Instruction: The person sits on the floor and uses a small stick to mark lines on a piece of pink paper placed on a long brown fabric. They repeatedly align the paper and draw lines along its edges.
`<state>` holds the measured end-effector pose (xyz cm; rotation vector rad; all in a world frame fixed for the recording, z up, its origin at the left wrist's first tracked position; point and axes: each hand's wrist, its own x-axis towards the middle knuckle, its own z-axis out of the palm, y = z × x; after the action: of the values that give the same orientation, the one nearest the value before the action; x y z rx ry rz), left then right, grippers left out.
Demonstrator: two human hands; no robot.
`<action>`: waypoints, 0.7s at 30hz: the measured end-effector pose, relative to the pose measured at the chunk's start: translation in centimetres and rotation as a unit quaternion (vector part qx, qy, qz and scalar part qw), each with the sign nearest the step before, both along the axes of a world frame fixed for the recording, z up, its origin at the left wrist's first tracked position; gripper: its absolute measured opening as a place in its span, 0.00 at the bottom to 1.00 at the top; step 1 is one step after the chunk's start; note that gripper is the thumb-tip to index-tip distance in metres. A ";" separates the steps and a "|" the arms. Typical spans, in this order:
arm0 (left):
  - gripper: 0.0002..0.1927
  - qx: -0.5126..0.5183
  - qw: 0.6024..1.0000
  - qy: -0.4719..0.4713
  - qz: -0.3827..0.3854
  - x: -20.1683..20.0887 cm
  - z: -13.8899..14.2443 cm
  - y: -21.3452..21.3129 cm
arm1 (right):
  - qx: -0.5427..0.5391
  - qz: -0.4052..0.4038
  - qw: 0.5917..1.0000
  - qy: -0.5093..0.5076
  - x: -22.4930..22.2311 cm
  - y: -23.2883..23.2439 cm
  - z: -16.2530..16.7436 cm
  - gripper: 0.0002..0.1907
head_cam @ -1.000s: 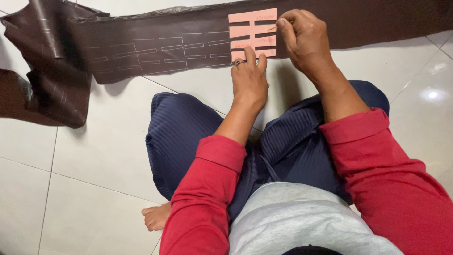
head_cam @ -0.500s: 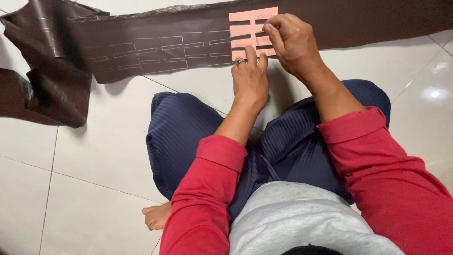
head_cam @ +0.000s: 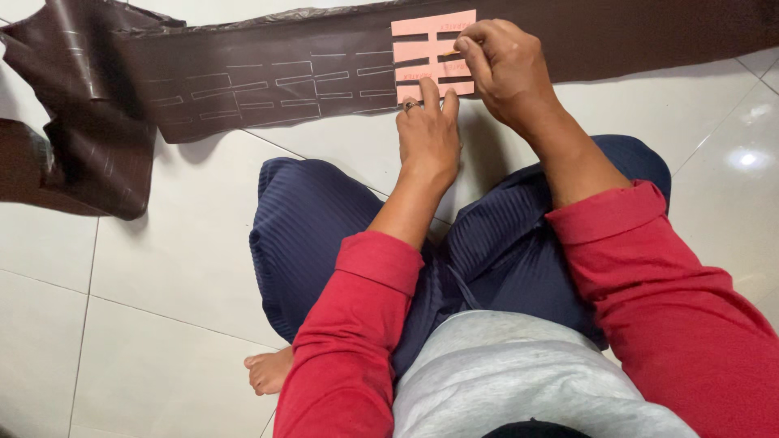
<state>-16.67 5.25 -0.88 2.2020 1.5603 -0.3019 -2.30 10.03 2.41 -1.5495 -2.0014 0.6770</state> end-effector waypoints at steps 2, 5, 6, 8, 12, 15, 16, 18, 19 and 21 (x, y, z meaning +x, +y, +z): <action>0.34 0.016 1.000 0.003 0.000 0.0 -0.4 -0.2 | -0.015 -0.005 1.000 0.007 -0.2 0.0 -0.1 0.06; 0.33 0.031 1.000 0.006 0.002 0.1 -0.5 -0.2 | -0.017 0.003 1.000 0.000 -0.3 0.0 -0.1 0.06; 0.33 0.026 1.000 0.005 0.001 0.0 -0.3 -0.2 | -0.017 -0.002 1.000 0.000 -0.3 0.0 -0.1 0.06; 0.37 0.002 1.000 0.007 -0.005 -0.1 0.1 -0.1 | -0.018 -0.011 1.000 -0.001 0.1 -0.1 -0.1 0.06; 0.41 -0.030 0.999 0.007 -0.014 -0.4 0.8 0.1 | 0.003 -0.023 0.999 -0.045 1.7 -0.3 0.4 0.05; 0.39 -0.004 1.000 0.005 -0.013 -0.4 0.8 0.1 | 0.008 -0.032 0.998 -0.051 2.7 -0.3 0.6 0.06; 0.39 0.007 1.000 0.007 -0.012 -0.4 0.7 0.0 | 0.005 -0.035 0.998 -0.046 2.8 -0.3 0.6 0.06; 0.39 -0.002 1.000 0.008 -0.011 -0.4 0.6 0.0 | 0.001 -0.040 0.998 -0.047 2.8 -0.4 0.5 0.06; 0.39 -0.006 1.000 0.008 -0.011 -0.4 0.5 0.0 | -0.001 -0.042 0.998 -0.052 2.7 -0.4 0.5 0.06; 0.40 -0.008 1.000 0.003 -0.008 -0.4 0.5 -0.1 | -0.005 -0.044 0.998 -0.054 2.5 -0.4 0.5 0.05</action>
<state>-17.09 5.18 -0.34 2.2048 1.5381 -0.3263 0.25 9.62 2.91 -1.7028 -1.9949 0.5807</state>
